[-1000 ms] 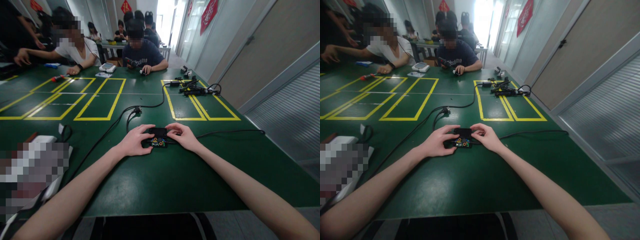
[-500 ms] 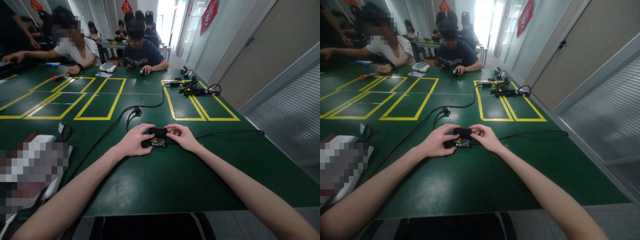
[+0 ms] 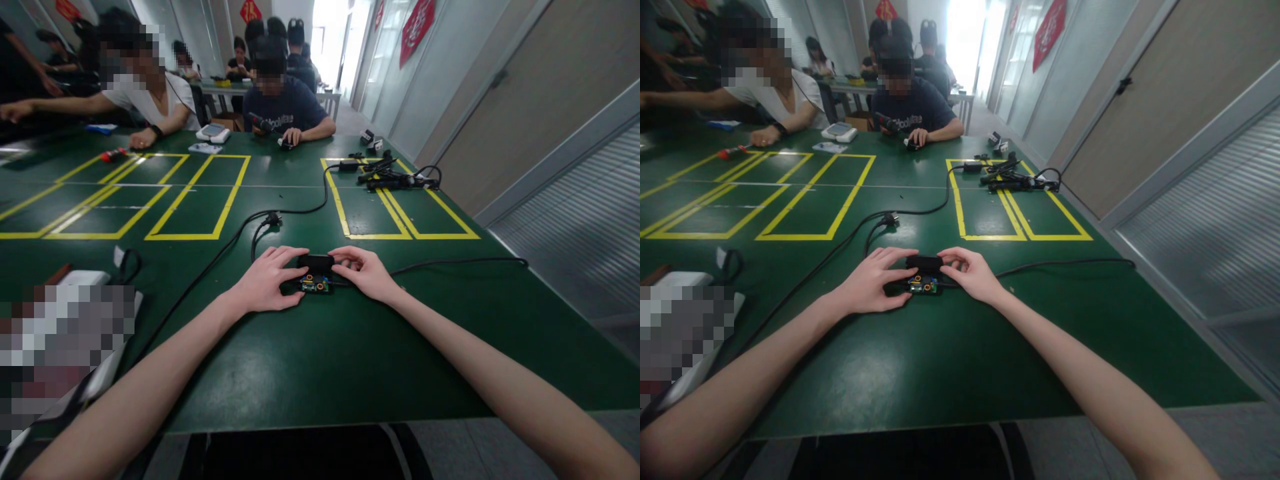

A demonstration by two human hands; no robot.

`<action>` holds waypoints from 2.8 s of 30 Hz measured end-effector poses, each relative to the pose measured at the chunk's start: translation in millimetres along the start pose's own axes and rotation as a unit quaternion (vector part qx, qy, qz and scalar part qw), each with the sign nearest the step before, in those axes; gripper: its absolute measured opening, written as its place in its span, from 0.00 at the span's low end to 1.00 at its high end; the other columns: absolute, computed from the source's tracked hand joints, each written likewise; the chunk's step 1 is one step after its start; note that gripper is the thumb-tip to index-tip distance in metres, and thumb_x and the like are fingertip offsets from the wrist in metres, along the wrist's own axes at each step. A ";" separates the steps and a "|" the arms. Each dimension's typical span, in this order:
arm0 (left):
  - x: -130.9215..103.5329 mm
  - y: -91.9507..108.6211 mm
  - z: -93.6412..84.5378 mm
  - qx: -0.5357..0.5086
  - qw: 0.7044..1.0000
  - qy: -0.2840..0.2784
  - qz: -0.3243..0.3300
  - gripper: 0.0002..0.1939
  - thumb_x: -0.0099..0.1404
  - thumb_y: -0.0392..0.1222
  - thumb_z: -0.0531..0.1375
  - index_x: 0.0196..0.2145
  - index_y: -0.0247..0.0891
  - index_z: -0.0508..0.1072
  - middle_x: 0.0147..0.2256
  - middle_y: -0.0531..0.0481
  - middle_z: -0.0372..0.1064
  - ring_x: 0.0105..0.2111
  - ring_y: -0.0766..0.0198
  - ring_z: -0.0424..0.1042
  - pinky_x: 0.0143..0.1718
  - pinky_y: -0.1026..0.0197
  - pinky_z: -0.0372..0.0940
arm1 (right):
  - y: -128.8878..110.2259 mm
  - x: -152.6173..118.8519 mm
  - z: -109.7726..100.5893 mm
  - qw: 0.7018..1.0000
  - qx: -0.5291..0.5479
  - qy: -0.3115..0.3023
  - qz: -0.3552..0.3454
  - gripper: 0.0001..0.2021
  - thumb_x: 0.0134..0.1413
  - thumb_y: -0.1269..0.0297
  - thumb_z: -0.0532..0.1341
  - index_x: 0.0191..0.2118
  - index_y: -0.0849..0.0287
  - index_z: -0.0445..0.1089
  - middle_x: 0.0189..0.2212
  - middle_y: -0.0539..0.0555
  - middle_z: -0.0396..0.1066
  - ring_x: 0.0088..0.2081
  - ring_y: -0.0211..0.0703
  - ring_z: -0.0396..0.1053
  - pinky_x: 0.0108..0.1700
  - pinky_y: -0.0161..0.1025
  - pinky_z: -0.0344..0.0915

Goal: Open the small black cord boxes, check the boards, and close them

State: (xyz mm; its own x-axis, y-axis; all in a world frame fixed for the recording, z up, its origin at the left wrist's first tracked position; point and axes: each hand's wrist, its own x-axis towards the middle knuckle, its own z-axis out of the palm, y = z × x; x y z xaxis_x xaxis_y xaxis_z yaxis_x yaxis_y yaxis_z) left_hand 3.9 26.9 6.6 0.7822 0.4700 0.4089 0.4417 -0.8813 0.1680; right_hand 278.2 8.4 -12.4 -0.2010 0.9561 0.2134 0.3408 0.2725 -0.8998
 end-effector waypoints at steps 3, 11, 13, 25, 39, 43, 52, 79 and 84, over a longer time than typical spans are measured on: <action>-0.6 -0.9 0.8 -0.001 1.000 0.005 0.002 0.20 0.63 0.44 0.66 0.52 0.37 0.80 0.63 0.35 0.68 0.58 0.43 0.71 0.57 0.40 0.68 | -0.9 -0.8 0.4 1.000 -0.005 0.006 -0.005 0.17 0.53 0.58 0.68 0.47 0.59 0.80 0.36 0.55 0.80 0.26 0.37 0.66 0.27 0.36 0.59; -1.7 -1.3 3.2 -0.016 1.000 0.009 -0.008 0.17 0.62 0.44 0.66 0.49 0.41 0.81 0.61 0.39 0.71 0.56 0.45 0.73 0.56 0.40 0.70 | -1.5 -1.4 1.4 1.000 -0.018 0.008 -0.009 0.15 0.52 0.58 0.69 0.44 0.59 0.80 0.36 0.55 0.80 0.27 0.38 0.67 0.26 0.35 0.61; -1.8 -1.3 3.7 -0.020 1.000 0.009 -0.008 0.17 0.63 0.44 0.66 0.49 0.40 0.81 0.61 0.39 0.71 0.56 0.46 0.74 0.56 0.41 0.70 | -2.4 -2.0 1.6 1.000 -0.015 0.009 -0.013 0.17 0.52 0.59 0.68 0.46 0.58 0.80 0.36 0.55 0.80 0.29 0.39 0.70 0.25 0.34 0.62; -3.4 -3.2 4.9 -0.027 1.000 0.013 -0.005 0.18 0.62 0.43 0.66 0.51 0.41 0.80 0.64 0.38 0.68 0.58 0.45 0.73 0.58 0.40 0.70 | 4.6 -3.4 2.6 0.996 0.088 0.009 0.031 0.18 0.49 0.57 0.73 0.46 0.59 0.82 0.37 0.56 0.82 0.35 0.46 0.80 0.42 0.44 0.80; -2.8 -2.6 4.5 -0.023 0.999 0.025 0.010 0.16 0.64 0.43 0.64 0.48 0.37 0.79 0.62 0.34 0.69 0.56 0.45 0.75 0.56 0.41 0.72 | -2.0 -4.0 1.5 0.997 0.067 -0.017 0.023 0.14 0.50 0.60 0.70 0.44 0.57 0.78 0.37 0.55 0.80 0.36 0.45 0.80 0.42 0.44 0.80; -2.5 -1.3 4.5 -0.020 0.999 0.032 0.019 0.14 0.64 0.42 0.64 0.47 0.37 0.78 0.62 0.35 0.70 0.55 0.46 0.76 0.55 0.43 0.72 | -5.0 -5.1 -2.7 0.998 0.052 -0.040 -0.006 0.13 0.54 0.61 0.68 0.45 0.57 0.77 0.39 0.56 0.81 0.40 0.46 0.80 0.46 0.45 0.79; 1.1 6.7 1.5 -0.084 0.993 -0.005 -0.088 0.21 0.58 0.42 0.66 0.49 0.39 0.68 0.47 0.44 0.78 0.42 0.54 0.80 0.45 0.53 0.75 | -8.8 -5.1 -7.2 0.997 0.061 -0.034 -0.028 0.18 0.64 0.48 0.63 0.44 0.59 0.79 0.37 0.57 0.83 0.42 0.49 0.82 0.50 0.46 0.77; 4.5 8.7 9.0 -0.045 0.996 -0.040 -0.070 0.17 0.66 0.45 0.62 0.50 0.38 0.71 0.43 0.45 0.74 0.39 0.56 0.76 0.41 0.57 0.71 | -7.0 -9.0 -0.1 0.911 -0.265 -0.062 -0.309 0.12 0.60 0.63 0.68 0.48 0.58 0.76 0.39 0.56 0.76 0.37 0.45 0.76 0.39 0.41 0.73; 6.7 7.7 12.2 -0.002 0.997 -0.058 -0.043 0.21 0.71 0.47 0.60 0.59 0.38 0.69 0.44 0.44 0.73 0.41 0.56 0.76 0.42 0.57 0.71 | -9.3 -9.5 1.4 0.864 -0.344 -0.037 -0.366 0.10 0.63 0.62 0.63 0.47 0.60 0.74 0.35 0.56 0.77 0.33 0.44 0.74 0.34 0.39 0.69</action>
State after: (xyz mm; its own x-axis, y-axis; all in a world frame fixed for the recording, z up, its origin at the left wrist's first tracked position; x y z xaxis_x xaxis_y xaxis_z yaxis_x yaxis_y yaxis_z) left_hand 17.9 23.8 -0.3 0.7870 0.5470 0.2854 0.5084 -0.8370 0.2024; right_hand 275.7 -3.4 -6.5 -0.6437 0.4985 0.5806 0.5582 0.8249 -0.0893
